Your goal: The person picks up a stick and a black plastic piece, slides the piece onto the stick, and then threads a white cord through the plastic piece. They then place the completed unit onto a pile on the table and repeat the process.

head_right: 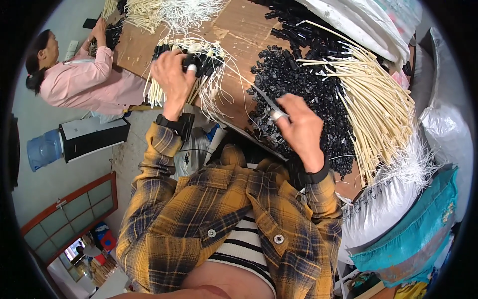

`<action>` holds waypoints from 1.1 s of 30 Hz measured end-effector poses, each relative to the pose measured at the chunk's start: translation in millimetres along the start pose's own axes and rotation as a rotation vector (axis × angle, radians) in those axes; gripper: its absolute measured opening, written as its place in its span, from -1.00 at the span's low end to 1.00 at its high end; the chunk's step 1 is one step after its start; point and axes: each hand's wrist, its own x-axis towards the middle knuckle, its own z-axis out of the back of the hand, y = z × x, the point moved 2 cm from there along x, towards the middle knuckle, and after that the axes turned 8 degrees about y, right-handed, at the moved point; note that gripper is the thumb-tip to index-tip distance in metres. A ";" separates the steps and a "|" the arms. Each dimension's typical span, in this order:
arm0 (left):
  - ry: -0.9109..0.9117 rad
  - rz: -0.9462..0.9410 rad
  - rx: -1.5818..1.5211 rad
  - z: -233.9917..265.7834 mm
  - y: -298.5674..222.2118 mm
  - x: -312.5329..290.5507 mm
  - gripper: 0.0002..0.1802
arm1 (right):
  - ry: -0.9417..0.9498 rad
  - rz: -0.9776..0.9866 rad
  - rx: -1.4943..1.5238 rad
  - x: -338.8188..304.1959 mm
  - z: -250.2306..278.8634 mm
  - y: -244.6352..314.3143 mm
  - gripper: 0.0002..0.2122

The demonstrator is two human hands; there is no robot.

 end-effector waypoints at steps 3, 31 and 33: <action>0.063 0.046 -0.041 -5.8 -12.9 4.4 -0.45 | 0.108 0.006 -0.055 5.4 5.0 -6.9 -0.75; 0.780 0.229 -1.688 -64.7 -115.2 25.7 -0.73 | -0.054 0.063 -0.486 24.3 65.1 -34.8 -0.72; 0.645 0.260 -1.735 -62.2 -114.4 20.3 -0.73 | -0.049 0.022 -0.383 15.6 55.7 -33.8 -0.74</action>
